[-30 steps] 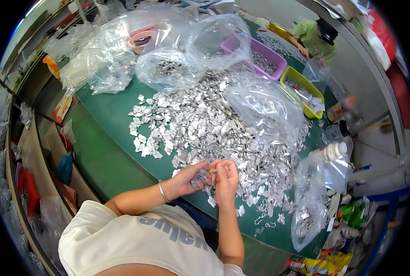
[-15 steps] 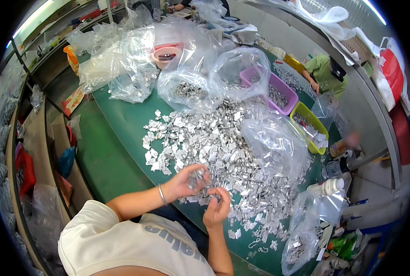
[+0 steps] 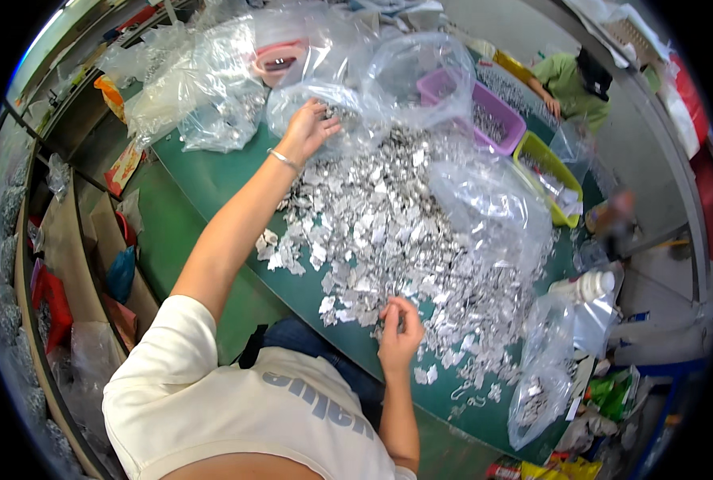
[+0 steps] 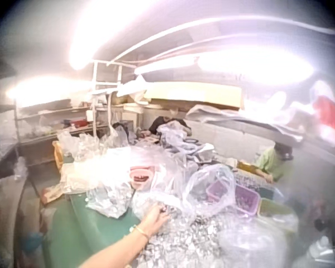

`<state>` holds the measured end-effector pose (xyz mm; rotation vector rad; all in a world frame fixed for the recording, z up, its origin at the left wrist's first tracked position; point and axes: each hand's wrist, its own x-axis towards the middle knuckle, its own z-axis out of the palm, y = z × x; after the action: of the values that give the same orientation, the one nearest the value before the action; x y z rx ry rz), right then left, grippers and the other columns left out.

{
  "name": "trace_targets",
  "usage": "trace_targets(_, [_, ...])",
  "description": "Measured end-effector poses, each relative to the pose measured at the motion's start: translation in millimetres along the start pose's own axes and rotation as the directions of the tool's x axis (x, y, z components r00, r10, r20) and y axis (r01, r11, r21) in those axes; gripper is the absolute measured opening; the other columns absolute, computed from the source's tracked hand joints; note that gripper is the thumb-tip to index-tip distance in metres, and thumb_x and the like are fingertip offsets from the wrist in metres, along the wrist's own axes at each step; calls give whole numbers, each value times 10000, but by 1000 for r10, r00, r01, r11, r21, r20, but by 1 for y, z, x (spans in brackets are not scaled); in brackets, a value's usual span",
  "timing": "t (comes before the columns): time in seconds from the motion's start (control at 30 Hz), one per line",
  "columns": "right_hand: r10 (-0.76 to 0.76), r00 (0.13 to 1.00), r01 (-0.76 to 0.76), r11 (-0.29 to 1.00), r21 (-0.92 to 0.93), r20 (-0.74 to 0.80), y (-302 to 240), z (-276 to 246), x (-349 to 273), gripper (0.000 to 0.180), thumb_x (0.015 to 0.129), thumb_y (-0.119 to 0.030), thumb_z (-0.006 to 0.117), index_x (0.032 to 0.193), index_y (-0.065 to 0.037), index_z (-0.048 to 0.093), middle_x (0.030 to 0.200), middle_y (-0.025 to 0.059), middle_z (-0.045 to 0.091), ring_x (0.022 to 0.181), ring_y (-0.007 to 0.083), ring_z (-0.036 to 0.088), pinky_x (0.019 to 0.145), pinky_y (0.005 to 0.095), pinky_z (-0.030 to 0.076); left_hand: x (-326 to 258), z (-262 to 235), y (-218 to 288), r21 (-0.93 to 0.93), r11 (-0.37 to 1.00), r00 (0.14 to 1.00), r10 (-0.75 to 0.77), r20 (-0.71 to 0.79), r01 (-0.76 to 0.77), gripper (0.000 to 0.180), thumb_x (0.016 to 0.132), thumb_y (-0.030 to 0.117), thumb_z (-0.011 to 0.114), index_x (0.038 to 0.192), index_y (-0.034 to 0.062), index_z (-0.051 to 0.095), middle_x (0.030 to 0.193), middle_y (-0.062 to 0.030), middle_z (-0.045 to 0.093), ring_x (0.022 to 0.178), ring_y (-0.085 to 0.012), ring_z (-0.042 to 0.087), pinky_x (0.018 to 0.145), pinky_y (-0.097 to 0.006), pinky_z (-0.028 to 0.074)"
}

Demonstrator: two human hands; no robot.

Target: The person sorts small silver metal pieces by hand, picking individual items from a pile on a green table and placing them into clear plastic bags.

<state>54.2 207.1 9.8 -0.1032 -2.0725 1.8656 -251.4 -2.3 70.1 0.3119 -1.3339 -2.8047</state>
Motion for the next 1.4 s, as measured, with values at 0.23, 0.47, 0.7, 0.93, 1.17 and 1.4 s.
trace_targets(0.23, [70, 998, -62, 906, -419, 4, -5, -21, 4, 138, 794, -20, 623, 931, -21, 600, 732, 53, 561, 663, 158, 529, 611, 274, 417, -163, -57, -38, 749, 578, 825, -215, 522, -324, 228, 862, 93, 570, 1077, 23, 599, 1045, -90, 617, 873, -187, 602, 755, -312, 486])
trace_targets(0.47, [-103, 935, 337, 562, -756, 340, -7, 19, 13, 253, 692, -104, 716, 910, -65, 595, 897, 85, 535, 853, 257, 482, 740, 360, 333, -246, -77, -81, 665, 135, 656, -111, 747, -734, 382, 706, 171, 718, 1058, 99, 588, 1180, -66, 507, 1049, -253, 471, 811, -392, 354])
trace_targets(0.7, [-140, 985, 151, 451, -880, 97, 6, -22, 0, 199, 690, -90, 676, 842, -69, 550, 947, 76, 516, 921, 265, 474, 823, 409, 318, -260, -91, -88, 688, -16, 687, -69, 723, -726, 316, 709, 144, 706, 1010, 129, 611, 1194, -81, 476, 1074, -285, 433, 841, -414, 308])
trace_targets(0.93, [-153, 988, 98, 567, -818, 12, -3, -29, -3, 249, 729, -50, 645, 972, -44, 588, 1018, 97, 549, 974, 286, 485, 857, 404, 335, -246, -96, -83, 787, -4, 780, 129, 613, -617, 263, 708, 30, 673, 955, 107, 622, 1112, -95, 512, 1022, -296, 470, 849, -395, 326])
trace_targets(1.17, [-107, 928, 354, 559, -750, 358, 2, 3, 14, 240, 727, -49, 657, 961, -57, 602, 1012, 88, 537, 975, 283, 481, 838, 402, 344, -244, -70, -94, 692, -74, 695, -25, 718, -718, 327, 713, 8, 631, 1021, 117, 624, 1164, -72, 506, 1038, -282, 464, 845, -394, 326])
trace_targets(1.4, [-113, 952, 286, 658, -696, 284, 1, -18, 15, 256, 716, -25, 652, 966, -35, 593, 1010, 91, 555, 989, 302, 488, 831, 407, 362, -234, -70, -84, 652, -38, 652, -9, 758, -758, 435, 688, -30, 589, 1105, 94, 586, 1272, -94, 464, 1165, -324, 407, 927, -453, 311])
